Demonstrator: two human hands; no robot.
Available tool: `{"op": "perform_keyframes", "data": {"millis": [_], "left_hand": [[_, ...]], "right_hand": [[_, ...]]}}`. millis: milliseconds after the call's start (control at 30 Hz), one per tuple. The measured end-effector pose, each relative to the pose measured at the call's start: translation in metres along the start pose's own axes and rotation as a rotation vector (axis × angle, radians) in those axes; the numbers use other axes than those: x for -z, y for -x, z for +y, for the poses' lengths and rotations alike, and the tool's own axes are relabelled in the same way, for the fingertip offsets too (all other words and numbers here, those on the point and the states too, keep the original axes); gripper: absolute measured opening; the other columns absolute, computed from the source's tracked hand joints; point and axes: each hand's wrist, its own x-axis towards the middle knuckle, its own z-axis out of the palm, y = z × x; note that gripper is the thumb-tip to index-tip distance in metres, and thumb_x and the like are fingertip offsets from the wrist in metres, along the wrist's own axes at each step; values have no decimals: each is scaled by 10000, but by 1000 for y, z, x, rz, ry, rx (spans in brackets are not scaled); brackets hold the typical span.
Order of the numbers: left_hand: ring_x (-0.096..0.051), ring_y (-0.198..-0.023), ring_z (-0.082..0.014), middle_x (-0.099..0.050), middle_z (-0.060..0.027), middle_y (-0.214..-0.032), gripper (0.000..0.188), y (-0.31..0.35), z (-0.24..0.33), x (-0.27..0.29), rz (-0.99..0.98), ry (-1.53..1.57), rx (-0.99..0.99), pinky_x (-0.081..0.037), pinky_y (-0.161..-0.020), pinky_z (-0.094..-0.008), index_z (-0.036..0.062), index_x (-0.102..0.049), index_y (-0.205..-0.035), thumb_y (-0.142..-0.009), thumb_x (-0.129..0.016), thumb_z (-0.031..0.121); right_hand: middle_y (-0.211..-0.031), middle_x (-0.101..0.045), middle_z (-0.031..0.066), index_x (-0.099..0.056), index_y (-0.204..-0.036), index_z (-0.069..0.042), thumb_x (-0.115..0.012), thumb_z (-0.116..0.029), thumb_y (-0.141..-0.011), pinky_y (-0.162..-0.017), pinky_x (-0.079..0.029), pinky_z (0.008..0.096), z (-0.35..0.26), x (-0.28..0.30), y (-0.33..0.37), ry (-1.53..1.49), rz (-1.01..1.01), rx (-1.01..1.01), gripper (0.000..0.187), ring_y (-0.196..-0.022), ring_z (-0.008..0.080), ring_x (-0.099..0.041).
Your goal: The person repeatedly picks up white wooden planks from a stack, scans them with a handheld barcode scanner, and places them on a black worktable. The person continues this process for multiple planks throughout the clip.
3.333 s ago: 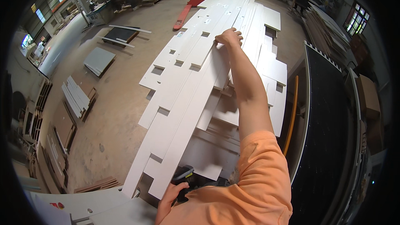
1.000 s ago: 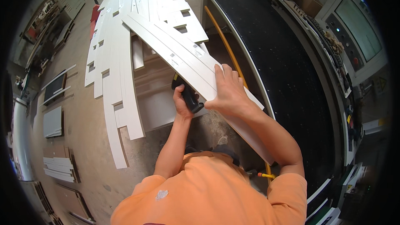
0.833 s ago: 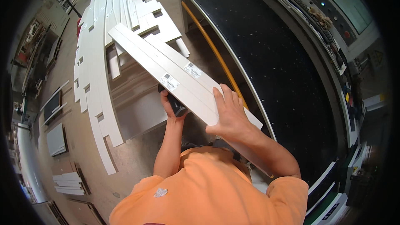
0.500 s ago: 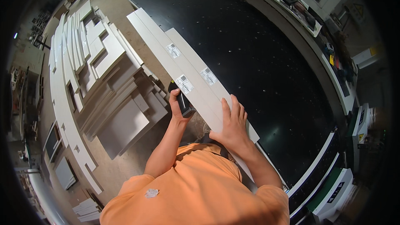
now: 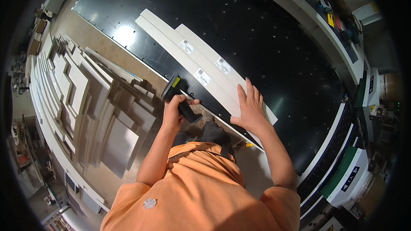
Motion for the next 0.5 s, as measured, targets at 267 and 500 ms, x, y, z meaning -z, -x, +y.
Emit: {"op": "perform_keyframes", "data": {"millis": [267,500], "left_hand": [[-639,-551,-124,-724,-127,-791,225,10,31,76,105,-164,-81,-371,-375,-240,6,-566,-987,-859,-612,185],[-532,-454,-97,-737,-113,-803,281,18,37,122,170,-186,-115,-315,-355,-233,10,-575,-1024,-861,-598,237]], "right_hand": [[-1674,-92,231,-258,-1572,11,-827,-495,-781,-1264,-131,512,8,2,-12,25,21,30,1098,-1562,384,-84],[-1680,-203,141,-316,-1577,-23,-590,-528,-971,-1272,-145,469,-57,6,-139,-18,243,107,835,-1567,313,-125]]}}
